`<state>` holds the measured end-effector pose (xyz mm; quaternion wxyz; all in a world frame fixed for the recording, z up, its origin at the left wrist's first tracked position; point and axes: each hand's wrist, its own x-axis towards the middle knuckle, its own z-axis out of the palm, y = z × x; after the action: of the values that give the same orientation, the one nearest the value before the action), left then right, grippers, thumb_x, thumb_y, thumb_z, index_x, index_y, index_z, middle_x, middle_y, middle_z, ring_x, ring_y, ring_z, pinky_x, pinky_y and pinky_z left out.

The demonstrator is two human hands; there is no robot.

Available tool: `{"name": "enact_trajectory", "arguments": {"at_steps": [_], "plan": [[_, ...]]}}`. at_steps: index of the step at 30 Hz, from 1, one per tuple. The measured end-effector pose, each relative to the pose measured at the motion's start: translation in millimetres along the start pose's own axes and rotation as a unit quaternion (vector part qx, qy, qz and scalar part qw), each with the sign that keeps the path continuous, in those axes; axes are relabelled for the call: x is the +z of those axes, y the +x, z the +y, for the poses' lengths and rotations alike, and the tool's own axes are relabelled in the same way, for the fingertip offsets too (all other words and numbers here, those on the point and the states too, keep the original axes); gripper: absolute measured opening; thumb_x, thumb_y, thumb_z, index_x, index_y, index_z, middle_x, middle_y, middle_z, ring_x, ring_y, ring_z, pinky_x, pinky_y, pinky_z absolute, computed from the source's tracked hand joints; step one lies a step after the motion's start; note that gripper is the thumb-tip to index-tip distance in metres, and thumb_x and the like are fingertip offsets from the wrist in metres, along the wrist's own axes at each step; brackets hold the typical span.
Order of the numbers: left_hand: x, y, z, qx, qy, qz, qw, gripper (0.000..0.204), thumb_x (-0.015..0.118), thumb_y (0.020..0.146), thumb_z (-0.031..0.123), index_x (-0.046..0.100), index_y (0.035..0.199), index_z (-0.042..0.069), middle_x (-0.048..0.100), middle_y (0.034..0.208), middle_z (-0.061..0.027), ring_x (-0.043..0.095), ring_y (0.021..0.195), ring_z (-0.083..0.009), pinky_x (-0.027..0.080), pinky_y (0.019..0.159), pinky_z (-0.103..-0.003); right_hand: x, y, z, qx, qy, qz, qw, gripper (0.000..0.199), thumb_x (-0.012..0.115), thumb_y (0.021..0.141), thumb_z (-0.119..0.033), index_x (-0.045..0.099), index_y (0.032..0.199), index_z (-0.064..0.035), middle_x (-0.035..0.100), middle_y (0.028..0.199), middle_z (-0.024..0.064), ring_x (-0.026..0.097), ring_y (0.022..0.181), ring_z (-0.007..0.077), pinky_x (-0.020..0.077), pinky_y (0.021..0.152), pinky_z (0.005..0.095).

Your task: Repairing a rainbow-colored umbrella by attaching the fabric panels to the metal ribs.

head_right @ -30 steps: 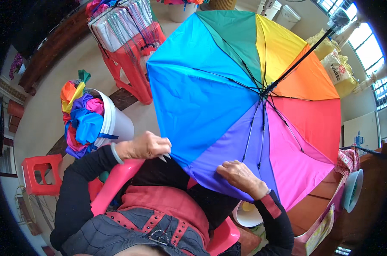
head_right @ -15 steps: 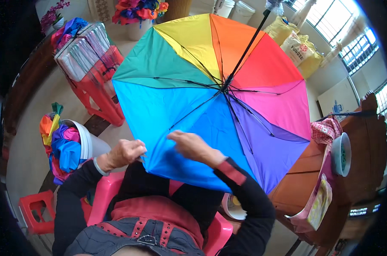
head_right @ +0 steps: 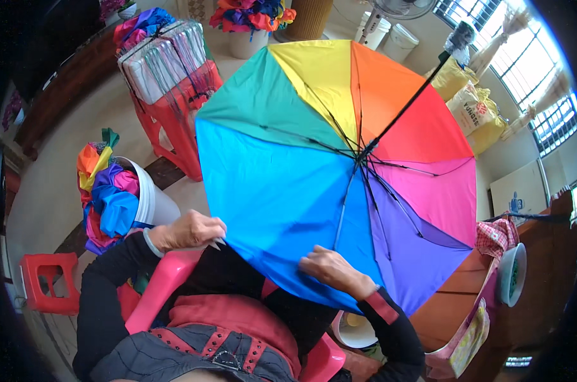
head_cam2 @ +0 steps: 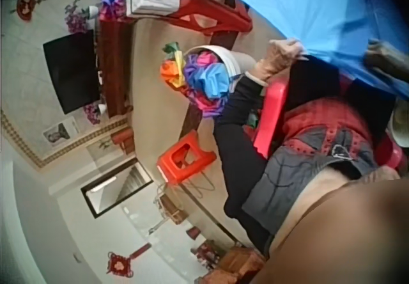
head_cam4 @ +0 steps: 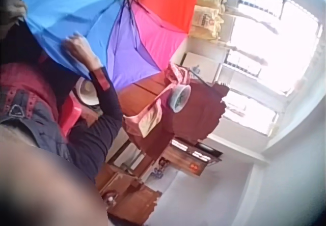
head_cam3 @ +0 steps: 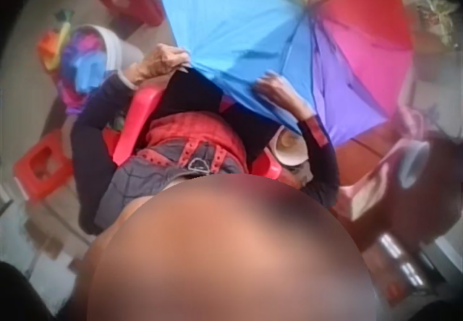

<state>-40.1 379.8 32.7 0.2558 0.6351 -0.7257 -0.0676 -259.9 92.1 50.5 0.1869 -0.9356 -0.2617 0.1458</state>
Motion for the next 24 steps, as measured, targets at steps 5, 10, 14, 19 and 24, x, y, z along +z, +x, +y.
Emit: {"name": "enact_trajectory", "arguments": {"at_steps": [5,10,14,19,24], "plan": [[-19.3,28.7,7.1,0.000,0.019,0.158,0.987,0.032,0.064,0.069,0.006,0.054,0.099,0.007,0.059,0.090,-0.0094,0.061,0.069,-0.0249,0.050,0.058,-0.032,63.5,-125.1,73.7,-0.112,-0.094,0.081,0.986,0.013,0.046,0.083,-0.019,0.056,0.087,-0.0098,0.059,0.078,0.0071,0.058,0.077,0.0253,0.0449,0.075,0.0327],[-60.2,54.1,-51.2,-0.097,0.135,0.243,0.956,0.033,0.054,0.073,0.000,0.053,0.105,0.008,0.058,0.097,-0.0128,0.060,0.080,-0.0312,0.050,0.060,-0.038,-48.9,-92.9,50.8,0.362,-0.195,0.010,0.911,0.011,0.048,0.080,-0.012,0.050,0.069,-0.0090,0.052,0.063,0.0104,0.053,0.061,0.0296,0.0393,0.052,0.0404],[-55.7,44.3,-87.2,-0.142,0.226,0.183,0.946,0.031,0.049,0.076,0.002,0.054,0.105,0.007,0.057,0.101,-0.0128,0.060,0.081,-0.0322,0.050,0.063,-0.040,-62.4,43.9,47.9,0.189,-0.051,0.188,0.963,0.013,0.054,0.076,-0.011,0.051,0.086,-0.0033,0.053,0.075,0.0177,0.054,0.075,0.0357,0.0430,0.064,0.0454],[-47.0,25.1,-110.8,-0.222,0.165,0.180,0.944,0.030,0.046,0.075,-0.003,0.055,0.103,0.001,0.060,0.094,-0.0137,0.062,0.082,-0.0268,0.050,0.064,-0.034,-51.1,191.5,39.4,0.112,-0.010,0.229,0.967,0.022,0.051,0.075,-0.007,0.047,0.097,-0.0025,0.052,0.090,0.0174,0.054,0.081,0.0358,0.0443,0.070,0.0434],[-45.6,26.8,-72.8,-0.378,-0.154,0.118,0.905,0.023,0.044,0.076,-0.001,0.059,0.094,0.000,0.061,0.076,-0.0135,0.060,0.063,-0.0246,0.049,0.060,-0.030,-22.7,246.3,57.2,0.043,0.040,0.302,0.952,0.015,0.052,0.075,-0.009,0.052,0.089,-0.0027,0.053,0.083,0.0167,0.055,0.077,0.0352,0.0449,0.067,0.0425]]}}
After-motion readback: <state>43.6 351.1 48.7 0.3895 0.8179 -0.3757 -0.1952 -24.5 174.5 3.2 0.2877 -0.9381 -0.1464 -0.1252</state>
